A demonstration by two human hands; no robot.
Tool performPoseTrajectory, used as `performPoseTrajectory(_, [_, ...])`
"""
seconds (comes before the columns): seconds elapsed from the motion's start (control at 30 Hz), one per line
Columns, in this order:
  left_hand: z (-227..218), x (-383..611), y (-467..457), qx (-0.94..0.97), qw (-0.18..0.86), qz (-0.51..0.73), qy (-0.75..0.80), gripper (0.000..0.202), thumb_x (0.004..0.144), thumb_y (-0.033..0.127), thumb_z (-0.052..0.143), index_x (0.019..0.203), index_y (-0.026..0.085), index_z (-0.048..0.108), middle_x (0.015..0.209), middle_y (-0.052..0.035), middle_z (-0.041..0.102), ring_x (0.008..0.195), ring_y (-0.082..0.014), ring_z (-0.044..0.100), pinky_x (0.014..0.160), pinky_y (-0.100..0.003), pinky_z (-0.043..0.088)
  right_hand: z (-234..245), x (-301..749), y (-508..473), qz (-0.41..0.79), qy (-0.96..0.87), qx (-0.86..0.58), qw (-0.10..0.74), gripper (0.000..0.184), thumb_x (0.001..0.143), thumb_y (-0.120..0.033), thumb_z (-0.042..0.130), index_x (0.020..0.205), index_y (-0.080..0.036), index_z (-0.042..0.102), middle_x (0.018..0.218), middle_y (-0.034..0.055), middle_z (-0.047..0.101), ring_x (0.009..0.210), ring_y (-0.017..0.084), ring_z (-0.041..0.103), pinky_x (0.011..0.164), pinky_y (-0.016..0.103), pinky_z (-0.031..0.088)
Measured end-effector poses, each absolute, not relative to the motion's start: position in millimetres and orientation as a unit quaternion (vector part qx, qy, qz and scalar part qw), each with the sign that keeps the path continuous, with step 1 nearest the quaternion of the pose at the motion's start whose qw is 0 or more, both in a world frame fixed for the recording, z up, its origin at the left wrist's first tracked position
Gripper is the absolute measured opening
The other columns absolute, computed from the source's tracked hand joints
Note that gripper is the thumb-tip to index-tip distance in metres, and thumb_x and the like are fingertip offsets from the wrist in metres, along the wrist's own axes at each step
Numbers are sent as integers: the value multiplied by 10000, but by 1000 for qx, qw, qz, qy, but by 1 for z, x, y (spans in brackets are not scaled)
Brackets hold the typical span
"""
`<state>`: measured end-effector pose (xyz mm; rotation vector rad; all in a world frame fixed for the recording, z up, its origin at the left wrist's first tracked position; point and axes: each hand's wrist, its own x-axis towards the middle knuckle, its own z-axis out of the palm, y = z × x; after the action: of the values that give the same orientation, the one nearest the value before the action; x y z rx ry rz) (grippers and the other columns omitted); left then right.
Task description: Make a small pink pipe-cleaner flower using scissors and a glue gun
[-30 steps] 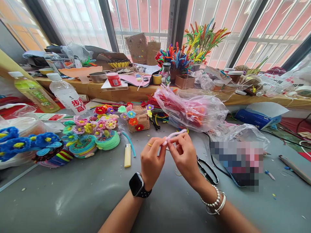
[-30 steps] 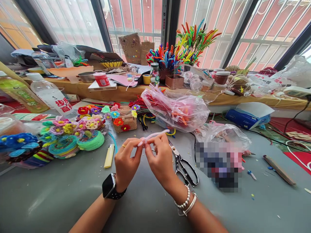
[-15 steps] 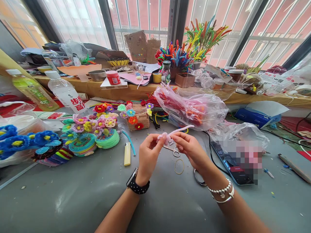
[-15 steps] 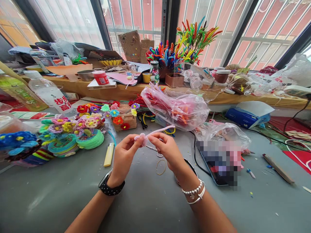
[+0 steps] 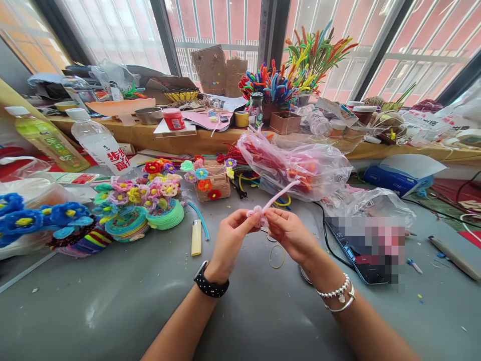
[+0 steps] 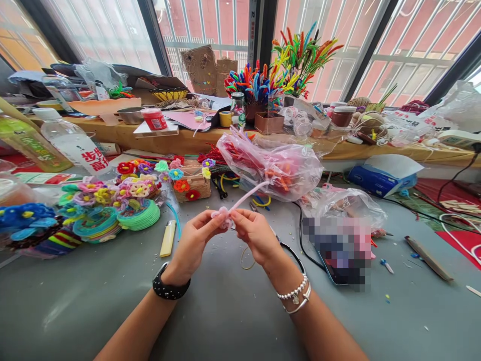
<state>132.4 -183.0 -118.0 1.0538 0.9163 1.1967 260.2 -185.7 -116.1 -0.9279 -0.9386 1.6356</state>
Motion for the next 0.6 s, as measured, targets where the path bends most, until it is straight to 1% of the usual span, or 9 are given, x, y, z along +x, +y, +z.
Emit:
performPoseTrajectory(0.1, [-120, 130, -180, 436, 634, 502, 395, 186, 641, 273, 649, 762, 137, 614, 724, -20, 634, 659, -108, 573, 650, -235, 470, -116, 261, -185, 603, -429, -428, 519, 243, 682, -385, 594, 726, -150, 546, 483, -86, 318, 430, 47, 217, 428, 213, 164])
performPoseTrajectory(0.2, [-123, 128, -178, 423, 633, 517, 391, 169, 643, 251, 653, 751, 140, 585, 730, -12, 637, 679, -104, 581, 663, -230, 471, -113, 263, -185, 500, -493, -467, 538, 265, 724, -421, 535, 800, -167, 530, 587, -50, 441, 459, 59, 324, 439, 205, 242])
performPoseTrajectory(0.27, [-125, 128, -177, 416, 634, 529, 380, 155, 653, 247, 646, 733, 142, 566, 742, -7, 636, 705, -105, 584, 702, -242, 469, -111, 264, -186, 425, -554, -494, 518, 265, 723, -431, 533, 781, -172, 528, 654, -21, 503, 496, 75, 388, 471, 213, 303])
performPoseTrajectory(0.37, [-126, 127, -178, 424, 646, 518, 368, 149, 658, 241, 645, 723, 137, 559, 757, -6, 629, 733, -109, 584, 761, -273, 456, -109, 266, -188, 336, -622, -520, 480, 239, 720, -410, 547, 719, -171, 535, 665, 2, 544, 530, 99, 443, 508, 224, 348])
performPoseTrajectory(0.5, [-122, 127, -179, 457, 656, 473, 370, 193, 662, 251, 641, 810, 139, 590, 782, -19, 631, 755, -123, 581, 756, -279, 455, -109, 268, -188, 299, -655, -525, 455, 237, 760, -396, 501, 713, -170, 551, 635, 9, 557, 520, 111, 456, 499, 229, 351])
performPoseTrajectory(0.6, [-119, 126, -179, 496, 639, 444, 386, 200, 658, 265, 642, 804, 130, 617, 723, -23, 631, 703, -124, 578, 696, -255, 458, -109, 271, -187, 294, -680, -523, 422, 254, 756, -411, 504, 701, -171, 565, 620, 5, 561, 522, 115, 455, 501, 232, 341])
